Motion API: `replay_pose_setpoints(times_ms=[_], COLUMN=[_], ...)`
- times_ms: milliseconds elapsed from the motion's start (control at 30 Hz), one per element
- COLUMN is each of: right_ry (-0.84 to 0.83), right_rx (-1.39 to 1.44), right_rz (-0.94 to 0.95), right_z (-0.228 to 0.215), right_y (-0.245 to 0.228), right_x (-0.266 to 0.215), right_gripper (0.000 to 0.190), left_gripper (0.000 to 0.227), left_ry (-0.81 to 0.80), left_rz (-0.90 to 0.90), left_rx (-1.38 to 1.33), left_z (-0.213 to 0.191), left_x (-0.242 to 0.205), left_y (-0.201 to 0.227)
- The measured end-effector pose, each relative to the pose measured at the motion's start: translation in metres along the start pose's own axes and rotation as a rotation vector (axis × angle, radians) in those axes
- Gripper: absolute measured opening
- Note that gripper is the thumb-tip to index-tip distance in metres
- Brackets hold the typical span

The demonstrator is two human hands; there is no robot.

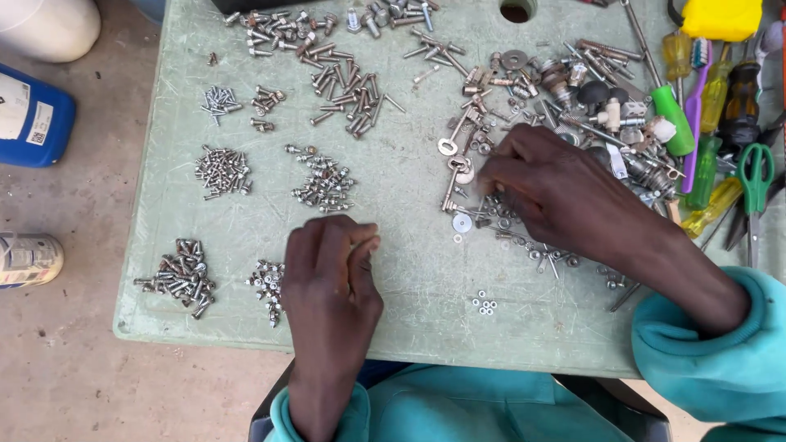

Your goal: Sorting and organizing various screws, nuts, and bolts into categorized piles on a table

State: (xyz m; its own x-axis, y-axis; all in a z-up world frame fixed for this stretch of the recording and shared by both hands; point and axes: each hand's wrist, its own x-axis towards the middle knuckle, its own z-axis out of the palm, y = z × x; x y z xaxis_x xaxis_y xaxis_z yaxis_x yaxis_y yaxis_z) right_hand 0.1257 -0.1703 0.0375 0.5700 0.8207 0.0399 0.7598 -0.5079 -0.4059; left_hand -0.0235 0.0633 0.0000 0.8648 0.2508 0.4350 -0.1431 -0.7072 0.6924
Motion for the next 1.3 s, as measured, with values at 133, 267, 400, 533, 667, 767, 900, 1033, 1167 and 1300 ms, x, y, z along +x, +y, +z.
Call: replay_pose_setpoints(times_ms=[133,267,400,533,667,767,900,1033,1167,1300], right_ry=[0.046,-0.022,-0.040,-0.100,-0.095,-0.079,0.021,0.053,0.057,0.035], right_rx=[-0.025,-0.078,-0.163,-0.080,-0.037,-0.082,-0.181,-0.203,-0.077,0.126], right_rz=[0.027,0.124,0.229,0.311,0.301,0.265,0.255,0.188,0.196,0.288], right_z=[-0.007,0.010,0.017,0.008,0.005,0.012,0.022,0.025,0.014,-0.002], right_y=[-0.007,-0.018,-0.022,-0.023,-0.024,-0.022,-0.019,-0.015,-0.024,-0.048], right_x=[0.005,0.016,0.022,0.022,0.019,0.015,0.012,0.011,0.008,-0.004], right_gripper=[0.021,0.013,0.015,0.014,0.015,0.018,0.020,0.015,0.011,0.015], left_gripper=[0.021,0.019,0.024,0.031,0.019,0.021,0.020,0.019,0.018,0.012], left_ry=[-0.031,-0.037,-0.108,-0.177,-0.141,-0.138,-0.139,-0.130,-0.111,-0.027], left_rz=[-0.012,-0.007,-0.002,-0.039,-0.038,-0.038,-0.016,-0.002,-0.019,-0.072], left_rx=[-0.104,-0.167,-0.269,-0.298,-0.297,-0.300,-0.304,-0.305,-0.337,-0.486], left_z=[0.006,0.012,0.010,0.010,0.011,0.012,0.014,0.013,0.010,0.005], left_x=[-0.007,-0.005,-0.014,-0.022,-0.022,-0.022,-0.022,-0.021,-0.017,-0.006], left_y=[-0.001,0.006,0.008,0.005,0.002,0.003,0.003,0.003,0.009,0.025])
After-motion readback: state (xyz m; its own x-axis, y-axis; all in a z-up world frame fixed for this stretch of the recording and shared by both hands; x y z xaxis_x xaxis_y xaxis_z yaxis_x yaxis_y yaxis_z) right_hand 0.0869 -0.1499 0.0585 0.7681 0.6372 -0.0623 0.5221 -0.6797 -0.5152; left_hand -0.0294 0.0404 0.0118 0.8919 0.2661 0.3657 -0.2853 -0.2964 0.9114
